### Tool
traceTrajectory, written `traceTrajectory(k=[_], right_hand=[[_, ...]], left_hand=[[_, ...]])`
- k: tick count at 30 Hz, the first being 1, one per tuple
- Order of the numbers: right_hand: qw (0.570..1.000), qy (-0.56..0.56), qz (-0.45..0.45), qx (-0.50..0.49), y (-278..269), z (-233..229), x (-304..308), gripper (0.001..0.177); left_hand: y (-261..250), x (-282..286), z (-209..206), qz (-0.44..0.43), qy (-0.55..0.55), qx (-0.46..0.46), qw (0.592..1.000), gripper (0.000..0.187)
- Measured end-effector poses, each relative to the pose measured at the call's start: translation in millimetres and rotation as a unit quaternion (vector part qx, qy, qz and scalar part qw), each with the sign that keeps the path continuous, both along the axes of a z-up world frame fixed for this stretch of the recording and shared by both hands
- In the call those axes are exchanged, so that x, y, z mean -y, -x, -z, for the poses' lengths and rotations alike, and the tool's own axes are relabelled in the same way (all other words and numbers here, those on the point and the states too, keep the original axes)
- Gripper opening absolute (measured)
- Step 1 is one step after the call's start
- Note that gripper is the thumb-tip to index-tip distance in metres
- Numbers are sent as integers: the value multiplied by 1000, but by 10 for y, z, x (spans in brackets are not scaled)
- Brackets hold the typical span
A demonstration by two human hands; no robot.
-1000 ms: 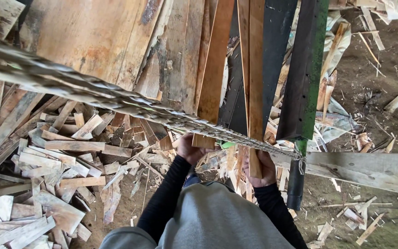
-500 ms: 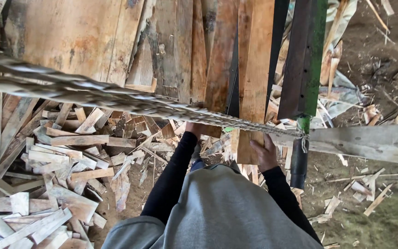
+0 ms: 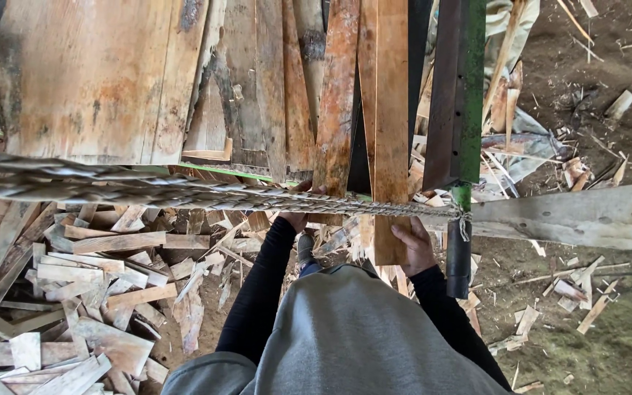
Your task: Feeding thin strips of wood into a manual trimming machine and collecting the processed pieces.
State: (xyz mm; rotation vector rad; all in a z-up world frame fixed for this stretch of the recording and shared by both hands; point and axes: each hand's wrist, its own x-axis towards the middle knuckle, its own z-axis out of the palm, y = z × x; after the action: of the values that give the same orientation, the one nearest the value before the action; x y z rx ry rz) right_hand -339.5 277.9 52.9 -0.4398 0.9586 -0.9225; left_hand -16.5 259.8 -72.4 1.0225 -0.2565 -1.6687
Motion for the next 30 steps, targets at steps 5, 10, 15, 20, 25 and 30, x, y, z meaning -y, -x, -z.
traceTrajectory(k=[5, 10, 15, 20, 25, 30], right_hand=[[999, 52, 3, -16, -54, 373, 144, 31], [994, 83, 10, -64, -204, 887, 420, 52], [576, 505, -235, -598, -586, 1316, 248, 40], [935, 182, -187, -240, -1197, 372, 181, 39], [976, 66, -206, -25, -807, 1064, 105, 46], [930, 79, -237, -270, 84, 804, 19, 50]], left_hand=[[30, 50, -59, -60, 14, 26, 998, 62], [-188, -302, -740, -40, 128, 193, 972, 55], [-262, -559, -1941, -11, 352, 753, 556, 50], [194, -430, -2149, -10, 320, 662, 678, 46], [830, 142, -1957, -11, 98, 169, 981, 36], [1300, 895, -264, 20, 136, 142, 980, 29]])
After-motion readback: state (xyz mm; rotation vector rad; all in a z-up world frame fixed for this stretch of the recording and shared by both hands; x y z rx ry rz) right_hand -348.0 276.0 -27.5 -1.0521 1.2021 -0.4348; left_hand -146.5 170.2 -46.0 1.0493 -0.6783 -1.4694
